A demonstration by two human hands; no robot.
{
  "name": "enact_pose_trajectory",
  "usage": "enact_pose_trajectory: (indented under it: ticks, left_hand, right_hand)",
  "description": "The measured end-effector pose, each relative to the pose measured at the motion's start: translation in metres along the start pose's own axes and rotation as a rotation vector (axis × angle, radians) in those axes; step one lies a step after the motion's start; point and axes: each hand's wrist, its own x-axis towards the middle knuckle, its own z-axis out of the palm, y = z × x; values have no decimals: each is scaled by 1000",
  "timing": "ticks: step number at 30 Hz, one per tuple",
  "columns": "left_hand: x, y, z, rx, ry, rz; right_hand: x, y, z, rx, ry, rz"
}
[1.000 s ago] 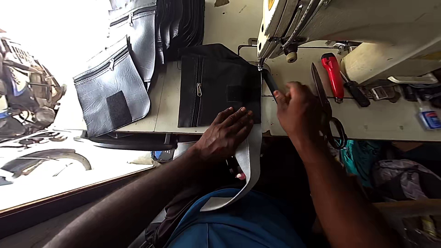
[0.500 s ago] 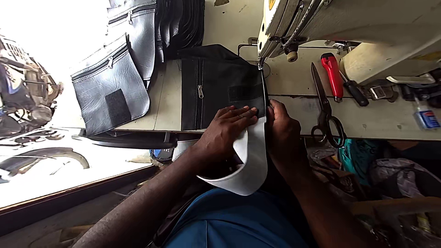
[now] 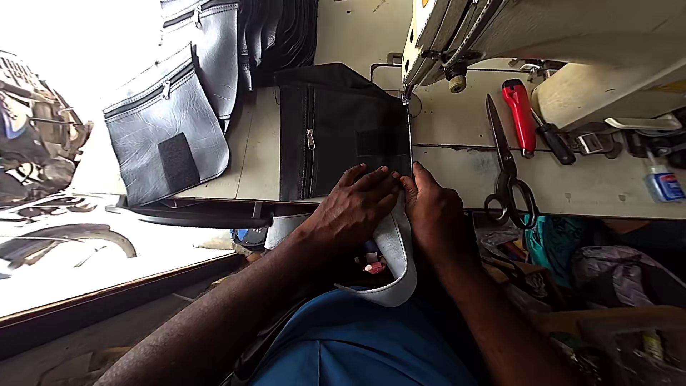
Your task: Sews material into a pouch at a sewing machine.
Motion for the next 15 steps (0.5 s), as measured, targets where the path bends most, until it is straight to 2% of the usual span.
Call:
enact_pose_trajectory:
  ticks: [3,5,6,9,11,12,13,15]
  left_hand:
    - [-1,1,1,8,14,4]
    - [-1,1,-7,-20,-41,12]
    - [-1,-2,-14,-58,-113,17]
    - [9,-22,-51,-310,-467,5]
    - [21,-43,-75,-501,-571,-12]
    - [29,-53,-81,-577,-536,-31]
    - [39,-59,-83,-619,-430,-61]
    - [66,-58,-66,-466,-129,-156]
  right_hand:
    - [0,-1,1,-91,-21,-48]
    - [0,-2,1,-136,-26,-86]
    - [0,-2,1,-145,-31,-102]
    - [0,2,-1,-133,-36,-144]
    - [1,4,2,-123,-29,-158]
    - [1,5,2,-117,-27,-158]
    - [2,5,3,-117,-34,-151]
    - [3,5,1,-112,-54,-129]
